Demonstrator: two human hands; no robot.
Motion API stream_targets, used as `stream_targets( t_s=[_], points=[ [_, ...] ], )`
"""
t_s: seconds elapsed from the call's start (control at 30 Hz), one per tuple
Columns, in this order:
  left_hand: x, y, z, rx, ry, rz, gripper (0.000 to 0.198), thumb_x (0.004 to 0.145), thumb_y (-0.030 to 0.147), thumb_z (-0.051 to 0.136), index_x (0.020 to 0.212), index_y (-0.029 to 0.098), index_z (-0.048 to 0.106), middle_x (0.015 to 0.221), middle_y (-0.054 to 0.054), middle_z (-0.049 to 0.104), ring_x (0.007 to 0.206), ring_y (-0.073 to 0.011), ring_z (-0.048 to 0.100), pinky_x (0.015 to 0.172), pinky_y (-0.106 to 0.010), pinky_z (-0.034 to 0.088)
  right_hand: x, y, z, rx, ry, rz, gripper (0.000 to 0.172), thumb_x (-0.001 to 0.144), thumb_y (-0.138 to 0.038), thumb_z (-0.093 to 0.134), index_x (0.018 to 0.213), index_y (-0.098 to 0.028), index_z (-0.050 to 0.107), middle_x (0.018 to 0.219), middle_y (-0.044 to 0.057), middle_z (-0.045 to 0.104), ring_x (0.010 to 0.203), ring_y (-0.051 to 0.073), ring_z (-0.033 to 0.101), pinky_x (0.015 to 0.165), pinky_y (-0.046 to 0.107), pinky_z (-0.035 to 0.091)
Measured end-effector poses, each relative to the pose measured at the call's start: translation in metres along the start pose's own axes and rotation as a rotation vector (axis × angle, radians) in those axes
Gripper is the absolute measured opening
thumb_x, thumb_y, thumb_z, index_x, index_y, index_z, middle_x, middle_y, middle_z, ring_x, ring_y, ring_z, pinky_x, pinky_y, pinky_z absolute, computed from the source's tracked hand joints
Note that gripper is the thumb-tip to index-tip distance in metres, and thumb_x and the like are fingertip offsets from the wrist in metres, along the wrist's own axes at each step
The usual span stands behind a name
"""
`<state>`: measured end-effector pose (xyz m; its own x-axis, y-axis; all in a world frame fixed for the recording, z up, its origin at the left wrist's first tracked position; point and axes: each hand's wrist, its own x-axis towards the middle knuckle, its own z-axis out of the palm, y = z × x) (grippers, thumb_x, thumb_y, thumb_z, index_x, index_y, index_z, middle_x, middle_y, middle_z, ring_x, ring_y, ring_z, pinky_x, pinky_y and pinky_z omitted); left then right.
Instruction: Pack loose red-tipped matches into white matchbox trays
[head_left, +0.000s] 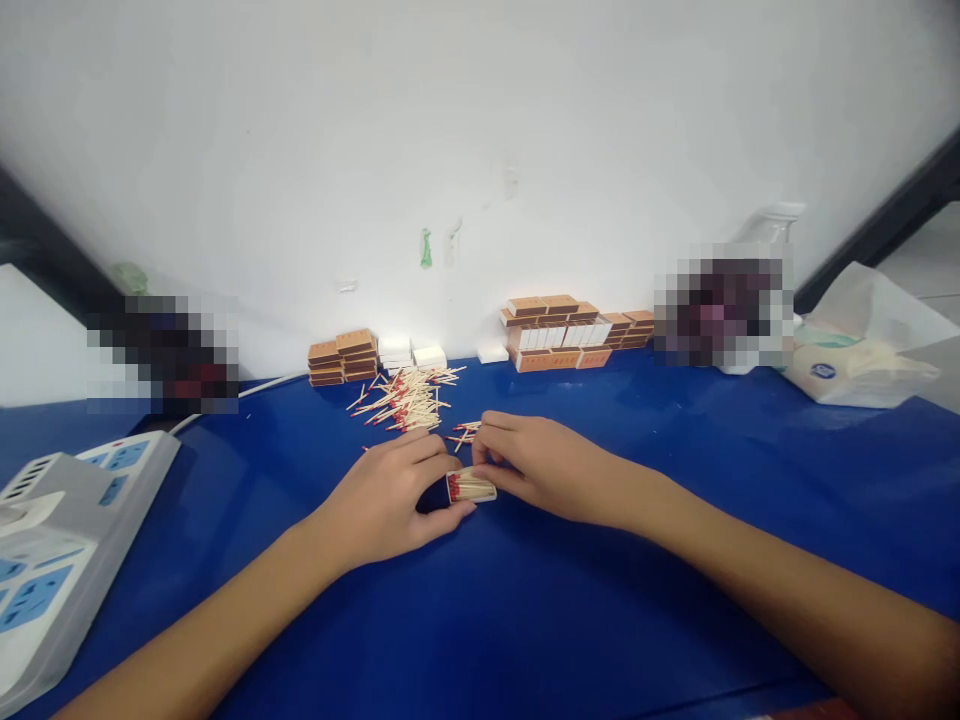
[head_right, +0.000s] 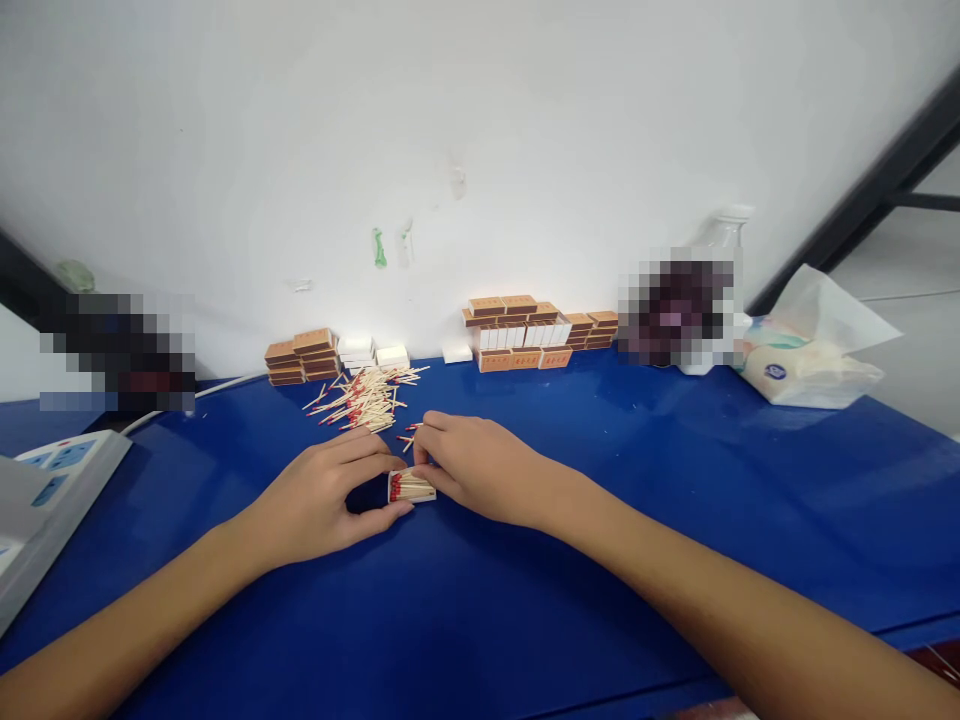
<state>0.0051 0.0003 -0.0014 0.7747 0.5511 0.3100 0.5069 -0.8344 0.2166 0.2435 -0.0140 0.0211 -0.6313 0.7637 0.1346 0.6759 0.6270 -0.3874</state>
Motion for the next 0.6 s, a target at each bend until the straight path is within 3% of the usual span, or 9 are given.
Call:
stream_targets(
  t_s=[0.33,0.6],
  points=[
    [0.000,0.000,-0.001,-0.018,0.008,0.002,0.023,0.096,0.039,0.067,0.106,0.019,0.072,0.098,-0.006,0.070,0.091,-0.0226,0.066,0.080,-0.038,0.056,0.001,0.000,0.005,0.076,0.027,-0.021,0.010,0.099,-0.019,0.061,0.089,-0.018,0.065,0.093,0.002,0.064,0.076,0.012,0.056,0.068,0.026,0.038],
    [-0.001,0.004,-0.002,-0.006,0.001,0.025,0.025,0.095,0.041,0.068,0.107,0.019,0.073,0.097,-0.005,0.070,0.092,-0.0223,0.066,0.073,-0.034,0.055,0.006,0.020,0.005,-0.007,0.239,0.079,0.008,0.097,-0.020,0.063,0.091,-0.018,0.067,0.085,0.000,0.060,0.070,0.011,0.052,0.065,0.026,0.036]
  ],
)
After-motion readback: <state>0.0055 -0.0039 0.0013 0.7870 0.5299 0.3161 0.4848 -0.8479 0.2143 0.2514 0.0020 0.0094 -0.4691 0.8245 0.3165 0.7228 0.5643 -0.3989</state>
